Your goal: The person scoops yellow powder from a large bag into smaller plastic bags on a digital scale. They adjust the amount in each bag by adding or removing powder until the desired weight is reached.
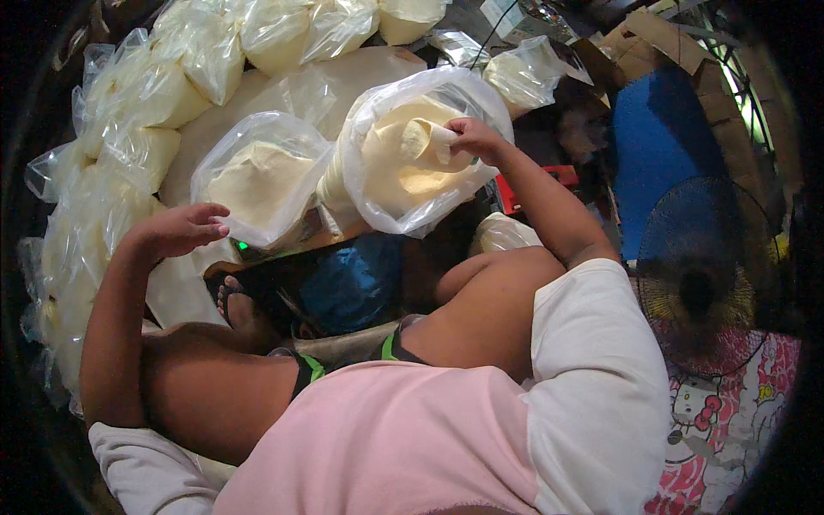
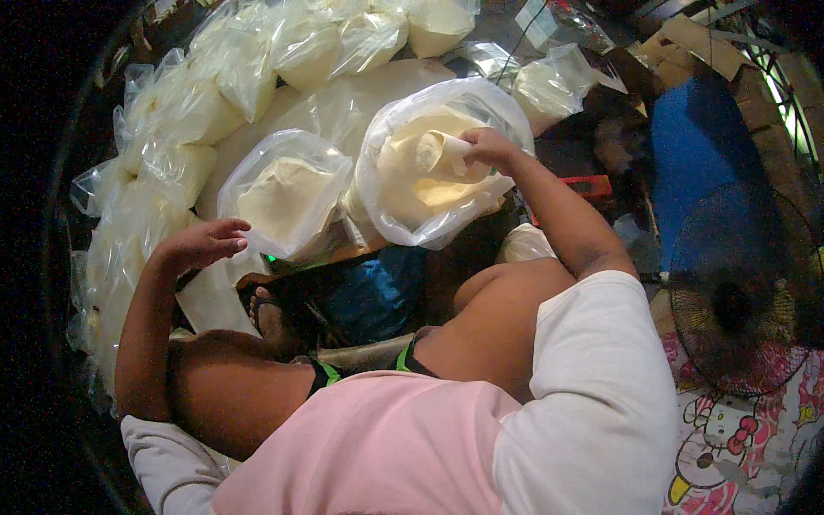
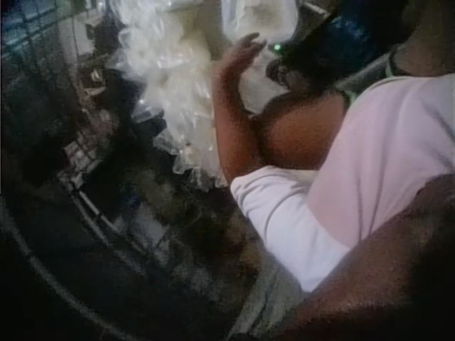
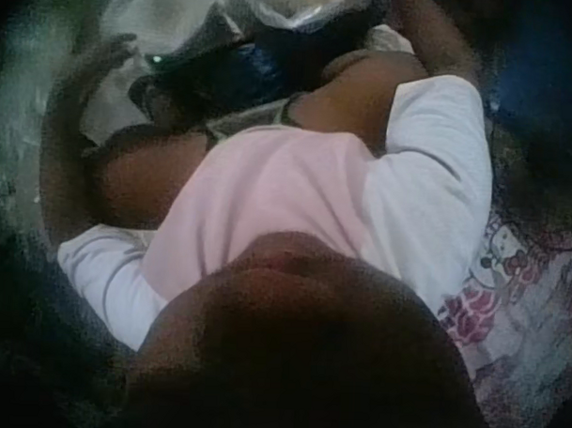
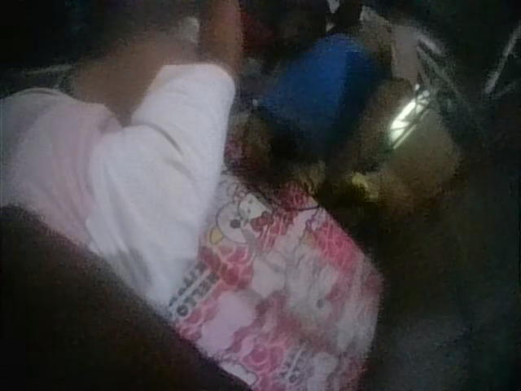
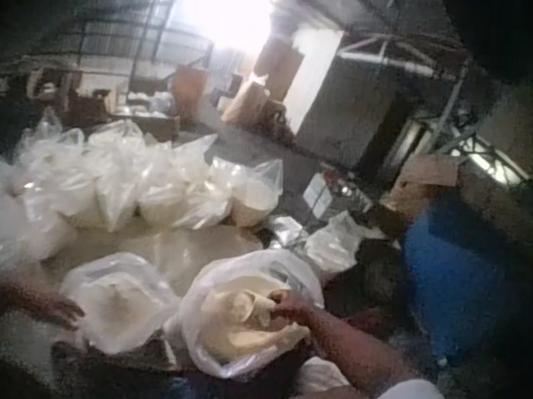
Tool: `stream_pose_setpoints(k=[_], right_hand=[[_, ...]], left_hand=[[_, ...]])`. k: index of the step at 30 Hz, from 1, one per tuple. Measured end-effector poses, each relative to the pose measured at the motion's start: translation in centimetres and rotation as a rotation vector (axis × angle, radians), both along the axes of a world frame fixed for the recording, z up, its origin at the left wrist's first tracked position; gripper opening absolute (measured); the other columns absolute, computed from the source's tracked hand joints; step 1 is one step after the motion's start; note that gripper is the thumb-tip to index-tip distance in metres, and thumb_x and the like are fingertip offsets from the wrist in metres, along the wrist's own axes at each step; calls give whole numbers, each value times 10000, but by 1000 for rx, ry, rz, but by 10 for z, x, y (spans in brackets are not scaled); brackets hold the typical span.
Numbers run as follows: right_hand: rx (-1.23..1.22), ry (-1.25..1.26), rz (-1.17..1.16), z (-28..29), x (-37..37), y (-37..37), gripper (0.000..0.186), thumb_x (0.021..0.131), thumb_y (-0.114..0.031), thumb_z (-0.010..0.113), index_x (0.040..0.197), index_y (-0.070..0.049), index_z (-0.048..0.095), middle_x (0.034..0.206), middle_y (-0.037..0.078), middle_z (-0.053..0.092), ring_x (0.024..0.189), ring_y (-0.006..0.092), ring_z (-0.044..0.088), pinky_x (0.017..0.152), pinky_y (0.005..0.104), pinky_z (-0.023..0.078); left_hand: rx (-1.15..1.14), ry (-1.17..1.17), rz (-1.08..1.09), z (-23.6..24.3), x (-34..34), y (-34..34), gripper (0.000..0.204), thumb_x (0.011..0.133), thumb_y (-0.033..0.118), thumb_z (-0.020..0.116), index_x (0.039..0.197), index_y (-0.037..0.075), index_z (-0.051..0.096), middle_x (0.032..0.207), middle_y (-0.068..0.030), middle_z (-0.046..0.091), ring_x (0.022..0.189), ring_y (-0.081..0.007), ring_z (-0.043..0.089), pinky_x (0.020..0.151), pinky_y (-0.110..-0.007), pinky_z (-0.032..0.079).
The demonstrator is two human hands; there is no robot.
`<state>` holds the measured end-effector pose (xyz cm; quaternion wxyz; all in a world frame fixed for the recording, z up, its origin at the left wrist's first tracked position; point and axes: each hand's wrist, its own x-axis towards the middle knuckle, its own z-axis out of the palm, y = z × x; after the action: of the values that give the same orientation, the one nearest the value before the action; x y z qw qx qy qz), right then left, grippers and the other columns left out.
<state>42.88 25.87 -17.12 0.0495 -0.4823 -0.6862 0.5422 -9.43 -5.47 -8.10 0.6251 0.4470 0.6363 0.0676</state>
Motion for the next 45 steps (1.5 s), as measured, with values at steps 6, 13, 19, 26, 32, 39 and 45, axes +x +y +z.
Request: stream_pose_setpoints(k=[6, 13, 19, 26, 32, 39, 45], right_hand=[[-53, 183, -160, 23, 46, 2, 409, 653, -7, 693, 1062, -14, 695, 957, 35, 692, 853, 148, 647, 806, 284, 516], [-85, 324, -188, 37, 56, 4, 378, 685, -63, 730, 1059, -19, 694, 955, 44, 700, 852, 154, 656, 796, 285, 519], [15, 303, -56, 91, -6, -4, 430, 677, -61, 706, 1104, -13, 692, 976, 32, 701, 869, 137, 644, 833, 288, 507], [860, 81, 385, 137, -166, -58, 474, 624, -170, 745, 1085, -59, 737, 948, 100, 712, 844, 251, 662, 801, 358, 521], [1729, -354, 870, 115, -282, -168, 224, 692, -246, 680, 891, -163, 742, 914, 36, 686, 1082, 252, 605, 975, 456, 353], [1977, -187, 888, 103, -280, -168, 150, 765, -249, 637, 832, -146, 723, 910, 57, 685, 1003, 275, 606, 961, 474, 354], [1712, 30, 713, 125, -251, -155, 297, 738, -192, 657, 1007, -100, 743, 995, 85, 701, 995, 311, 637, 943, 497, 437]], left_hand=[[22, 81, -46, 10, 4, 2, 660, 956, 383, 699, 1472, 53, 452, 1388, -173, 566, 1186, -232, 564, 1010, -360, 462], [92, 105, -44, 2, -2, -5, 657, 963, 439, 664, 1455, 44, 483, 1308, -171, 626, 1104, -226, 599, 955, -350, 483], [117, 98, -135, -14, -14, 2, 643, 962, 433, 674, 1441, 46, 489, 1246, -134, 629, 1010, -215, 562, 911, -373, 479], [99, 213, -169, 12, 2, 0, 616, 960, 481, 645, 1397, 59, 543, 1202, -91, 648, 972, -207, 588, 870, -361, 492], [21, 268, -111, 5, -14, -6, 747, 913, 585, 648, 1462, 107, 481, 1334, -121, 605, 1044, -260, 605, 909, -421, 500], [27, 248, -56, 2, -19, -14, 729, 911, 563, 671, 1473, 140, 478, 1311, -94, 604, 959, -227, 580, 850, -384, 495], [55, 302, -81, 4, -27, -33, 664, 941, 558, 622, 1437, 130, 517, 1295, -79, 618, 967, -241, 598, 853, -410, 508]])
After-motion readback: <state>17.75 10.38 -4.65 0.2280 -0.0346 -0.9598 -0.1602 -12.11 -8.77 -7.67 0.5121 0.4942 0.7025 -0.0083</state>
